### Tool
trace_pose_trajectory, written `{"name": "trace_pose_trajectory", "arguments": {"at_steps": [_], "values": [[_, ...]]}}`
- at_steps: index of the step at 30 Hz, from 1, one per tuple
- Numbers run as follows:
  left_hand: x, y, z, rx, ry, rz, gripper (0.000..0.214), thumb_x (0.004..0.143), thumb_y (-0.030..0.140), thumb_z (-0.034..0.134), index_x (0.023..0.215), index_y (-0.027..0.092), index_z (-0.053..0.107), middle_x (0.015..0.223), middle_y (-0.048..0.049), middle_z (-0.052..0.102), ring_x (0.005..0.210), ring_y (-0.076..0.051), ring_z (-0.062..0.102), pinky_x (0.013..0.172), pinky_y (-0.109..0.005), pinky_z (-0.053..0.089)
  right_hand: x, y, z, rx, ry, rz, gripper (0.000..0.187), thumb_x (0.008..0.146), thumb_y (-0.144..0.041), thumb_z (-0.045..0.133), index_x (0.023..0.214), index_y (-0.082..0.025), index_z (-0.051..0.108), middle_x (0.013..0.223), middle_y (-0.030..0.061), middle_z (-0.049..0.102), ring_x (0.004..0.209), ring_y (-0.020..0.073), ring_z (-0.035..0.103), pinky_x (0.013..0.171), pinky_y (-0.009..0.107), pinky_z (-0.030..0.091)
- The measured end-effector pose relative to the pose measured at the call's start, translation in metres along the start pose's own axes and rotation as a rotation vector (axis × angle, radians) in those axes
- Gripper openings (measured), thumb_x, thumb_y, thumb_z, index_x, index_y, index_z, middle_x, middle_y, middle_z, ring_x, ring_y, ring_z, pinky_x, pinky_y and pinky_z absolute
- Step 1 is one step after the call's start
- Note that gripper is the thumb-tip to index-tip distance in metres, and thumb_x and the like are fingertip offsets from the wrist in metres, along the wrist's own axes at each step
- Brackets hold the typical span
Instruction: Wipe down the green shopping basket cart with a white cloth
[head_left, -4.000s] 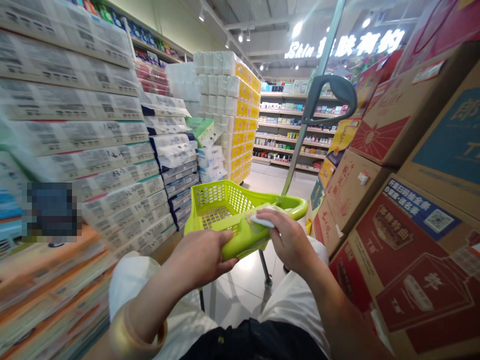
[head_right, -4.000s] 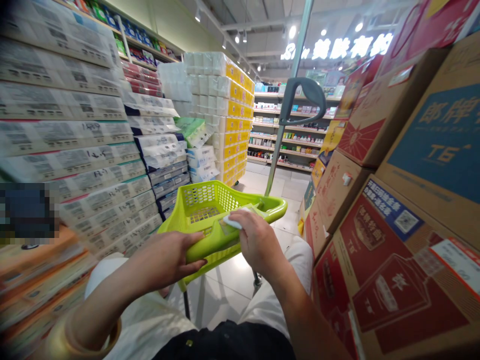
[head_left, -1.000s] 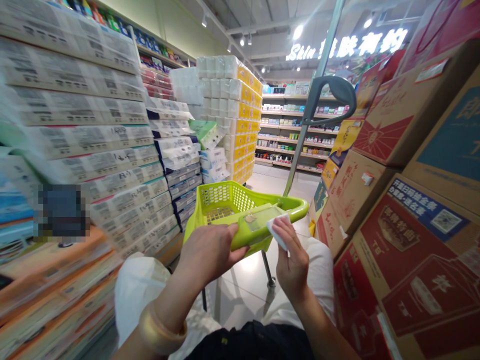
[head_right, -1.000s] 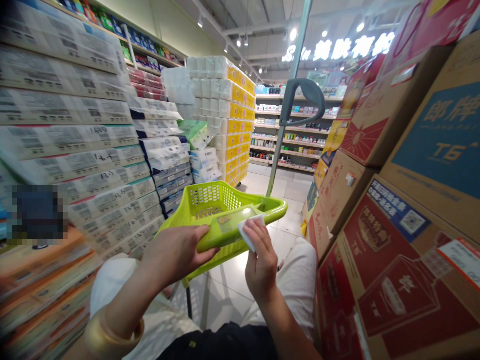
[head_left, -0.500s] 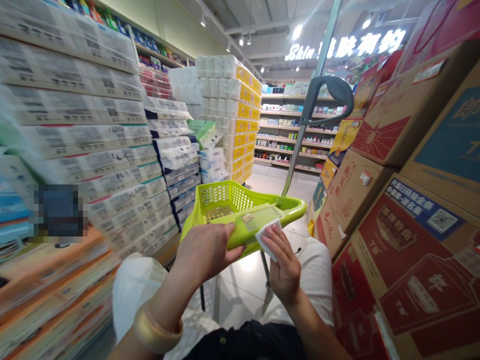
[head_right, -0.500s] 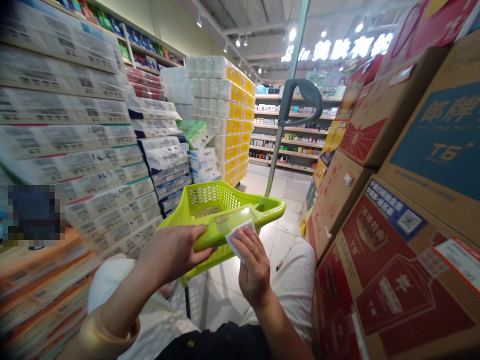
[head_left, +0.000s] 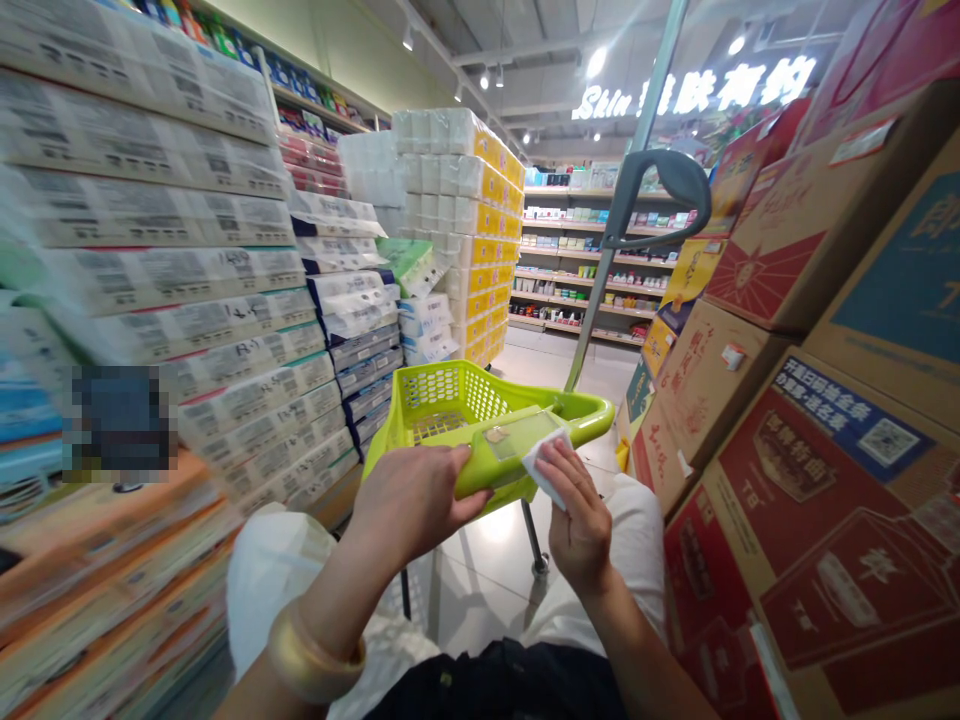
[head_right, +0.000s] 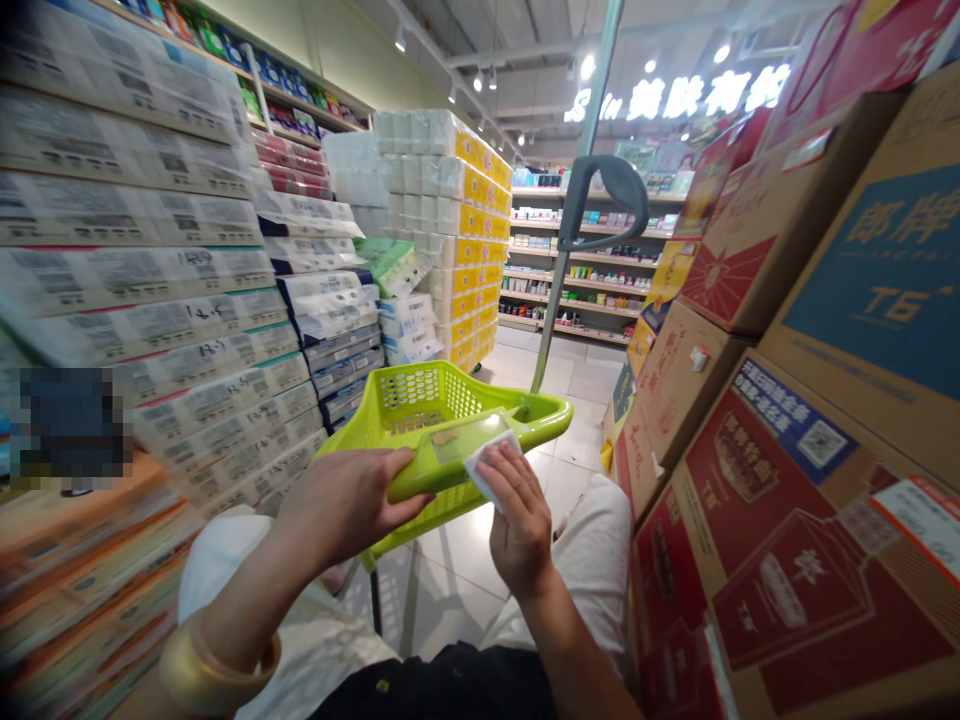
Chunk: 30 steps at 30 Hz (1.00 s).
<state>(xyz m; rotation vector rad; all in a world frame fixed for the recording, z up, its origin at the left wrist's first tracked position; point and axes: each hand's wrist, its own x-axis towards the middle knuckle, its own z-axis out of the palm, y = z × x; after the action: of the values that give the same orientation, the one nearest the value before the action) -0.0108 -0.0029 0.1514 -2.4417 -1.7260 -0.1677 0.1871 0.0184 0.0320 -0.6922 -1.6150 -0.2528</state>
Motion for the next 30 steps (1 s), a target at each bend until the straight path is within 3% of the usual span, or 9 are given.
{"name": "trace_pose_trajectory", "arguments": {"at_steps": [4,10,15,22,28,30], "values": [[0.001,0.000,0.001,0.007,0.004,0.013,0.034,0.083,0.053,0.051,0.088,0.022,0.064,0.079,-0.0082,0.072,0.075,-0.028,0.069,0.063,-0.033,0.046,0.008,0.002,-0.002,-0.043,0.056,0.077,0.042,0.095,-0.006,0.042,0.130,-0.022,0.059,0.129,0.0110,0.063,0.128,0.0263,0.053,0.106,0.054,0.046],[0.000,0.000,0.002,0.023,0.004,0.019,0.035,0.084,0.053,0.050,0.089,0.022,0.064,0.078,-0.0085,0.072,0.075,-0.028,0.069,0.063,-0.033,0.046,0.016,-0.014,0.004,-0.003,-0.143,-0.060,0.043,0.094,-0.007,0.042,0.131,-0.024,0.057,0.125,0.0091,0.066,0.126,0.0243,0.055,0.106,0.050,0.047],[0.001,-0.003,0.002,0.024,0.011,0.026,0.035,0.084,0.054,0.050,0.087,0.022,0.064,0.076,-0.0079,0.072,0.074,-0.026,0.069,0.063,-0.031,0.044,0.024,-0.001,-0.002,-0.068,-0.025,0.040,0.041,0.093,-0.006,0.041,0.125,-0.022,0.061,0.121,0.0102,0.068,0.124,0.0251,0.057,0.107,0.052,0.044],[0.002,-0.004,0.003,0.017,0.006,0.023,0.036,0.083,0.055,0.051,0.087,0.022,0.064,0.078,-0.0077,0.072,0.074,-0.025,0.069,0.063,-0.030,0.044,0.030,-0.020,0.005,-0.037,-0.196,-0.042,0.044,0.090,-0.006,0.042,0.126,-0.023,0.060,0.124,0.0071,0.067,0.126,0.0223,0.055,0.109,0.047,0.042],[0.004,-0.010,0.002,0.018,-0.003,0.044,0.037,0.082,0.057,0.051,0.080,0.022,0.064,0.074,-0.0076,0.071,0.071,-0.026,0.068,0.059,-0.030,0.042,0.035,-0.005,-0.002,-0.115,-0.074,0.086,0.044,0.090,-0.004,0.039,0.123,-0.021,0.062,0.120,0.0098,0.067,0.123,0.0240,0.057,0.110,0.052,0.040],[0.004,-0.012,0.001,0.008,-0.001,0.051,0.036,0.081,0.057,0.052,0.080,0.022,0.063,0.072,-0.0075,0.071,0.071,-0.026,0.068,0.059,-0.031,0.042,0.035,-0.010,0.000,-0.114,-0.104,0.078,0.044,0.090,-0.005,0.040,0.123,-0.021,0.062,0.121,0.0095,0.067,0.124,0.0241,0.056,0.110,0.052,0.039]]}}
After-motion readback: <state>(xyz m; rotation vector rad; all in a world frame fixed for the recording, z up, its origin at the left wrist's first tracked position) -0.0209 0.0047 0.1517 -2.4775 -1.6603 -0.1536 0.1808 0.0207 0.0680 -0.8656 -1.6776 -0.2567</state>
